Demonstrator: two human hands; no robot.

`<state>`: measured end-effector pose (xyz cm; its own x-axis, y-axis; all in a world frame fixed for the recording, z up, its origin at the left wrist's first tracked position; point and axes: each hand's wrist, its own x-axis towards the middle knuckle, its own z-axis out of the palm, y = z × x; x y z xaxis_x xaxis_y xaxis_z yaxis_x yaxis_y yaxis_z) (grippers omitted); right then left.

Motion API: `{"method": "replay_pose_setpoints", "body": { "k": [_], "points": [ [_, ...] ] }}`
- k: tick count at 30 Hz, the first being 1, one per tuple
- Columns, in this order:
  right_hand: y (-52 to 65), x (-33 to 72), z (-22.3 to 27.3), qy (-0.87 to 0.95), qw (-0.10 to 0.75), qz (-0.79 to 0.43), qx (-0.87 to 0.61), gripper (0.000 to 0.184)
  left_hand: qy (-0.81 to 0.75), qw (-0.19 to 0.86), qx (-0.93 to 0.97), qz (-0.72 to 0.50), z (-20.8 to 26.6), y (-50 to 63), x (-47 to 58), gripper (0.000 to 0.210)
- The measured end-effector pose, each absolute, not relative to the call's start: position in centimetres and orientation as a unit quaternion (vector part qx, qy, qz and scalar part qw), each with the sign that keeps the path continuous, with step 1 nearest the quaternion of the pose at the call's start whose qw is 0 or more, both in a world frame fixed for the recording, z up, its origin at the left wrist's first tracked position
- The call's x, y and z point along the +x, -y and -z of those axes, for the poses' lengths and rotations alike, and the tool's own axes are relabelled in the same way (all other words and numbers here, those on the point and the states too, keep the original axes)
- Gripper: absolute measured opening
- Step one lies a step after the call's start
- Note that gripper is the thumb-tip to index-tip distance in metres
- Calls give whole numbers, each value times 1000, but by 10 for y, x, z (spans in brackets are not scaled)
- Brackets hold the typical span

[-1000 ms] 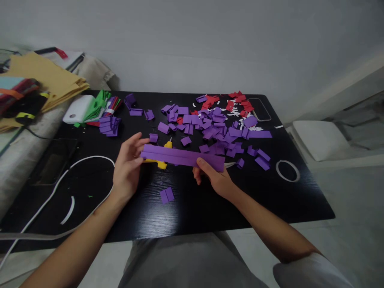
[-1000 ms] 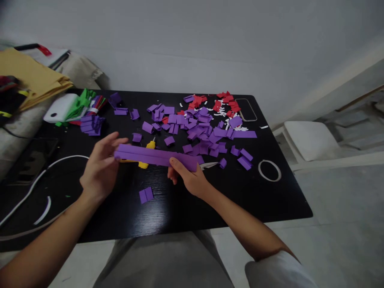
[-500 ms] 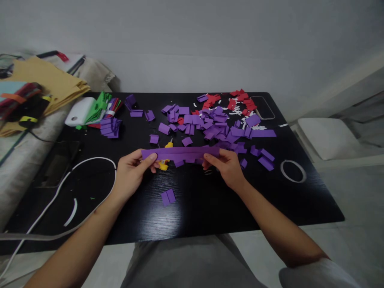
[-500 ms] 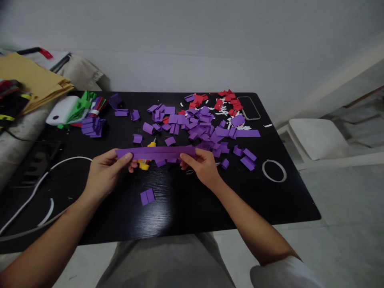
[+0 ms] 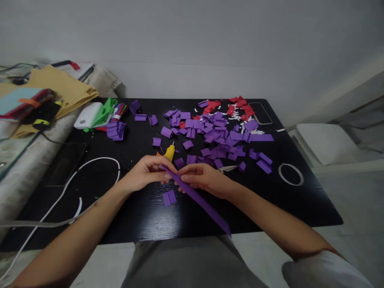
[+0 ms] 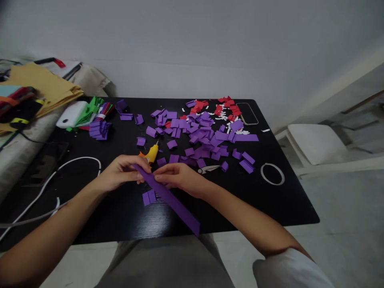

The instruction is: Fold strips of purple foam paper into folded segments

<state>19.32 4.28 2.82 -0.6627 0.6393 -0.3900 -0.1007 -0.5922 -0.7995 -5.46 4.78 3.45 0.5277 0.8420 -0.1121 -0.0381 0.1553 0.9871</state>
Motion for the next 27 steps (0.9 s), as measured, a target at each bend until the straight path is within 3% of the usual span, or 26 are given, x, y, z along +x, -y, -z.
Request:
{"method": "replay_pose_setpoints", "body": {
  "k": [2, 6, 9, 12, 18, 23, 27],
  "points": [
    [-42, 185, -26, 385, 250, -811, -362, 36, -347, 670, 581, -307, -40, -54, -51, 20],
    [-42, 182, -20, 372, 333, -778, -380, 31, -300, 705, 526, -368, -33, -56, -44, 57],
    [-39, 182, -13, 365, 372, -762, -385, 36, -340, 670, 524, -402, -21, -49, -37, 42],
    [-36, 180, -5, 376, 353, -769, -377, 42, -426, 596, 558, -390, -15, -41, -28, 18],
    [-37, 184, 1, 381, 392, -734, -404, 41, -464, 575, 589, -328, -12, -38, -25, 30],
    [-40, 187, -1, 369, 391, -739, -406, 41, -429, 658, 516, -342, -2, -37, -28, 43],
    [-38, 185, -1, 370, 401, -732, -409, 42, -436, 671, 490, -344, 5, -34, -26, 37]
  ]
}}
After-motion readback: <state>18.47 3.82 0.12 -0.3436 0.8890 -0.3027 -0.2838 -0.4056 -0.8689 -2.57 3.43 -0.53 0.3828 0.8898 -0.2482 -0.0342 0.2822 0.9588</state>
